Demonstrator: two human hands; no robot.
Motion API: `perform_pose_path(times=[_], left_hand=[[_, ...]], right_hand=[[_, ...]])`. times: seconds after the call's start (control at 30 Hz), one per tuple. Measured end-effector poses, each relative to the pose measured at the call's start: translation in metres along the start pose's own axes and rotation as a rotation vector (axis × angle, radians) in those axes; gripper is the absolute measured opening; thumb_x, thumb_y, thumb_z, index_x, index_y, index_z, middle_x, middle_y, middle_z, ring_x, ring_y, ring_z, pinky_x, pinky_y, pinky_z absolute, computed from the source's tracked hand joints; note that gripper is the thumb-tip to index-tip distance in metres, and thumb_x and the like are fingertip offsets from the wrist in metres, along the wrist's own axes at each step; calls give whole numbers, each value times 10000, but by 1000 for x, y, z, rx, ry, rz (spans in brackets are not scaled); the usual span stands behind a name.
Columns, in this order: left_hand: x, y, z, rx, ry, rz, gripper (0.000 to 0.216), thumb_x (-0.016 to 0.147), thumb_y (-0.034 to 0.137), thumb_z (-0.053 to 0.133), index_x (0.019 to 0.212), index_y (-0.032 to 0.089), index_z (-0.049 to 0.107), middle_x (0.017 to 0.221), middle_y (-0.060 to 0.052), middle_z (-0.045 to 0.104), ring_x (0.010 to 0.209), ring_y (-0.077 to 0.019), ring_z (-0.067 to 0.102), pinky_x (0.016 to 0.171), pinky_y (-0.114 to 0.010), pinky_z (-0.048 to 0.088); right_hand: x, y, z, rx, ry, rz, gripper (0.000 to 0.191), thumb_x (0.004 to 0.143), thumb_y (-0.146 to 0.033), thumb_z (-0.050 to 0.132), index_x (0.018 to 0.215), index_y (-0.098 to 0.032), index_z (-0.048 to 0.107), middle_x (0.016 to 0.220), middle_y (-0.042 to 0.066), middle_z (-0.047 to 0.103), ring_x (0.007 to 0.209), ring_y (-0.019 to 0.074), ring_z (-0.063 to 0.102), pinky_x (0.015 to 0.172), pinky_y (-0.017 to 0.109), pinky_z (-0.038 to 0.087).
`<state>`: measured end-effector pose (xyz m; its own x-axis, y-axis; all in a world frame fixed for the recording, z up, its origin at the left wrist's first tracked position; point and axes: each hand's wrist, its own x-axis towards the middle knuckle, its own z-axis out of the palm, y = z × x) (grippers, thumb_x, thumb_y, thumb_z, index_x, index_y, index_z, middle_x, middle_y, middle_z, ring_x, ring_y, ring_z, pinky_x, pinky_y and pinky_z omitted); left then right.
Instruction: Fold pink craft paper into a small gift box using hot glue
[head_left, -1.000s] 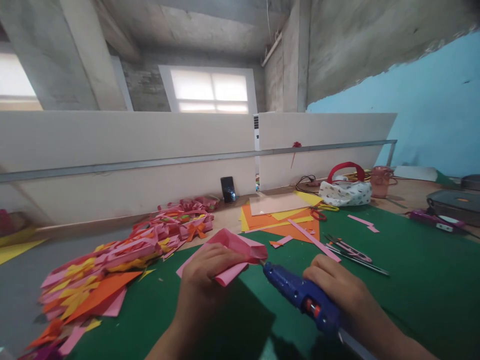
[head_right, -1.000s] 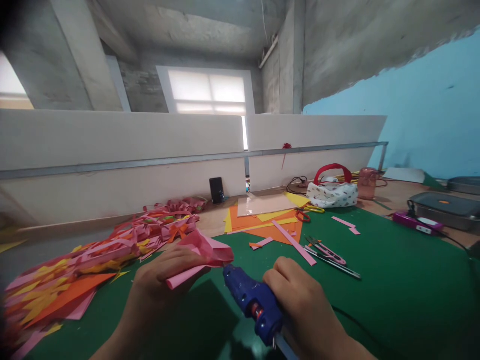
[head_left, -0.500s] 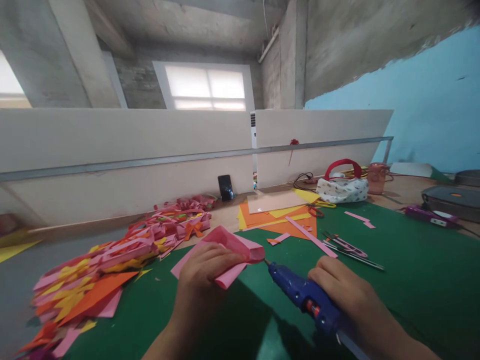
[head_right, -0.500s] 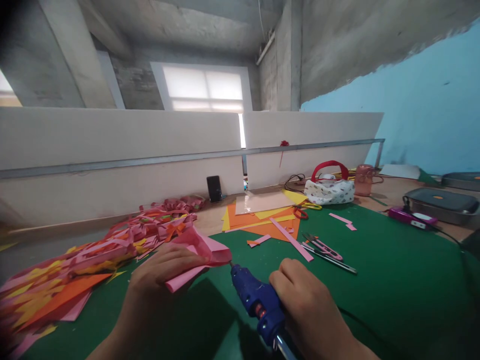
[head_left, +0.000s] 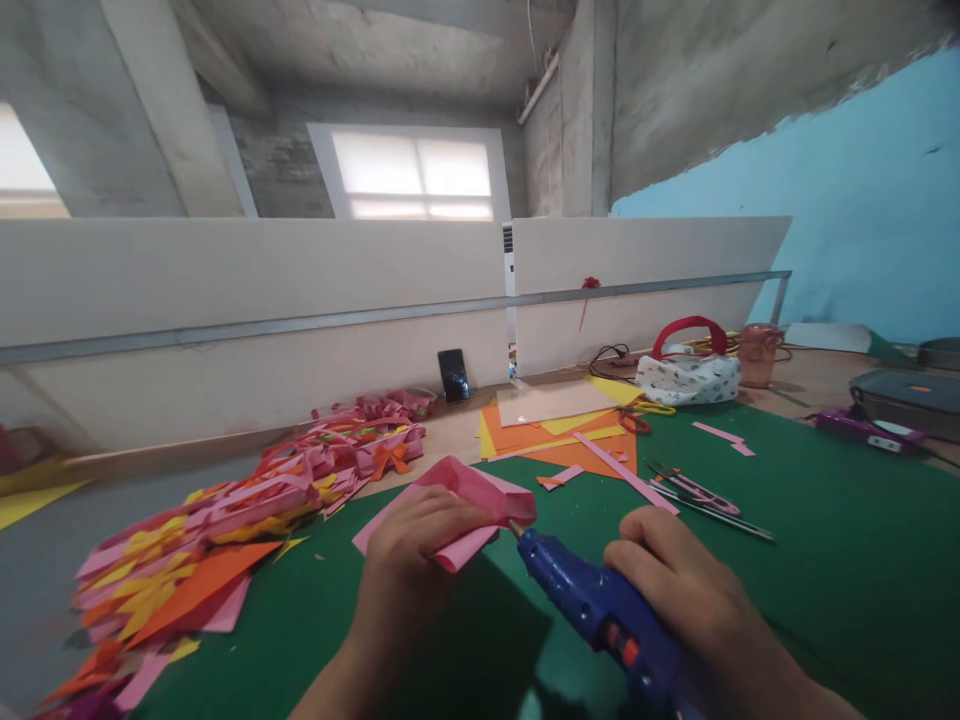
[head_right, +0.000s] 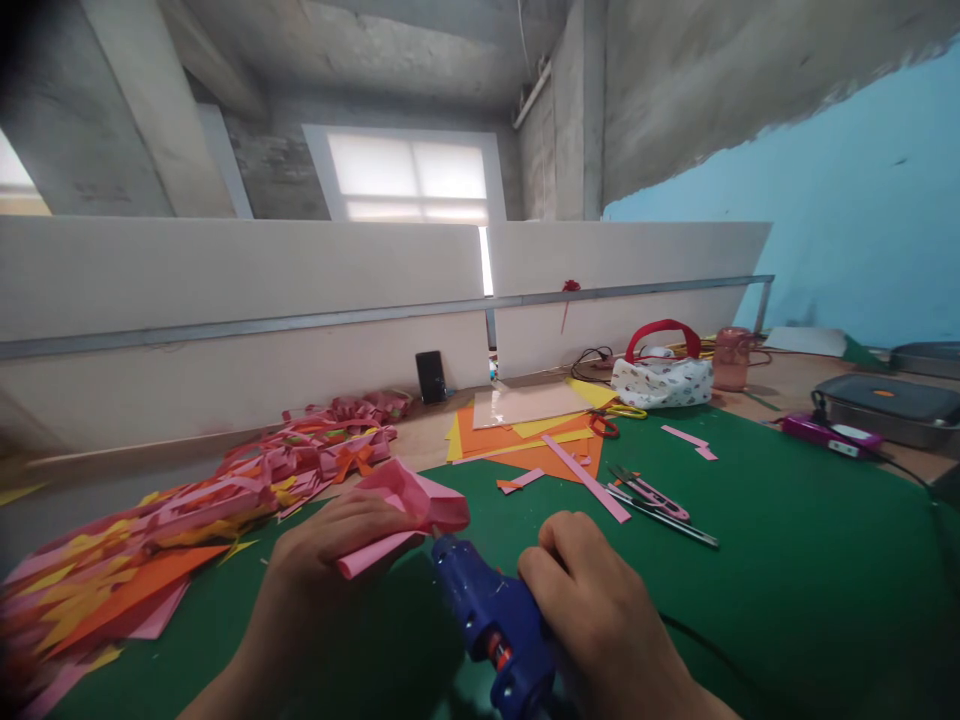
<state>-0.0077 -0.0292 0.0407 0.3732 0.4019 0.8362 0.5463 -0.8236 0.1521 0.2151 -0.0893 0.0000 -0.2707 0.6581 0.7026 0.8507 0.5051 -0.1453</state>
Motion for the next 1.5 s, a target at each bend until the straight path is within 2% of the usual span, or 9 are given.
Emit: perform_pose_path(times=[0.23, 0.4, 0.53, 0.63, 0.73, 0.87, 0.93, 1.03, 1.5], left_hand=[[1, 4, -1, -25, -45, -50, 106, 689, 124, 642, 698, 215, 695, 631, 27, 679, 572, -108, 606, 555, -223, 468], [-2, 0, 0, -94, -97, -125, 97, 691, 158, 657, 748, 227, 697, 685, 17, 696, 620, -127, 620, 610, -244, 477], [-6, -3, 0, -226, -106, -291, 79, 722, 236, 648, 773, 250, 707, 736, 7, 704, 658, -137, 639, 608, -231, 489], [-7, -3, 1, -328, -102, -447, 85, 733, 287, 640, 760, 255, 714, 718, 5, 705, 642, -140, 643, 577, -215, 493], [-9, -4, 3, -448, -68, -568, 98, 713, 310, 656, 748, 239, 716, 721, -4, 711, 671, -163, 652, 590, -227, 515], [-11, -6, 5, -524, -40, -587, 120, 692, 290, 673, 770, 210, 714, 761, -28, 716, 703, -188, 659, 618, -259, 539], [-10, -7, 4, -507, -57, -569, 112, 692, 273, 674, 774, 205, 712, 744, -27, 715, 683, -183, 657, 605, -254, 537], [-9, -7, 0, -450, -69, -537, 92, 708, 260, 661, 763, 204, 711, 743, -24, 714, 675, -171, 652, 596, -243, 528], [-4, -2, -1, -324, -21, -229, 69, 709, 182, 654, 732, 220, 706, 702, -14, 706, 646, -147, 647, 583, -233, 513]], right_hand=[[0, 5, 5, 133, 32, 26, 242, 866, -271, 369, 693, -223, 530, 705, 8, 486, 617, 124, 498, 502, 216, 387], [7, 74, -8, 50, 90, 202, 168, 832, -326, 438, 885, -218, 556, 925, 58, 568, 818, 185, 561, 693, 279, 441], [5, 170, -15, -392, -227, 540, 230, 820, -350, 435, 830, -174, 583, 885, 114, 584, 802, 254, 580, 652, 338, 432], [2, 210, -15, -516, -497, 596, 167, 750, -286, 536, 795, -137, 596, 830, 137, 582, 770, 274, 595, 625, 345, 436], [10, 185, -16, -522, -438, 526, 183, 710, -209, 571, 877, -142, 604, 913, 157, 574, 825, 298, 587, 662, 386, 453], [35, 83, -15, -35, -140, 97, 129, 805, -230, 506, 914, -211, 572, 1092, 100, 527, 1026, 220, 522, 831, 357, 442], [45, 36, -9, 169, -90, 33, 30, 785, -221, 545, 813, -212, 550, 1071, 78, 521, 1049, 204, 503, 852, 350, 442], [53, -4, 4, 316, 6, 25, 121, 732, -145, 587, 829, -206, 549, 1068, 73, 503, 1028, 197, 505, 848, 361, 450], [55, -12, 29, 302, 122, -10, 147, 704, -75, 544, 808, -179, 547, 1032, 91, 496, 970, 204, 508, 780, 353, 465]])
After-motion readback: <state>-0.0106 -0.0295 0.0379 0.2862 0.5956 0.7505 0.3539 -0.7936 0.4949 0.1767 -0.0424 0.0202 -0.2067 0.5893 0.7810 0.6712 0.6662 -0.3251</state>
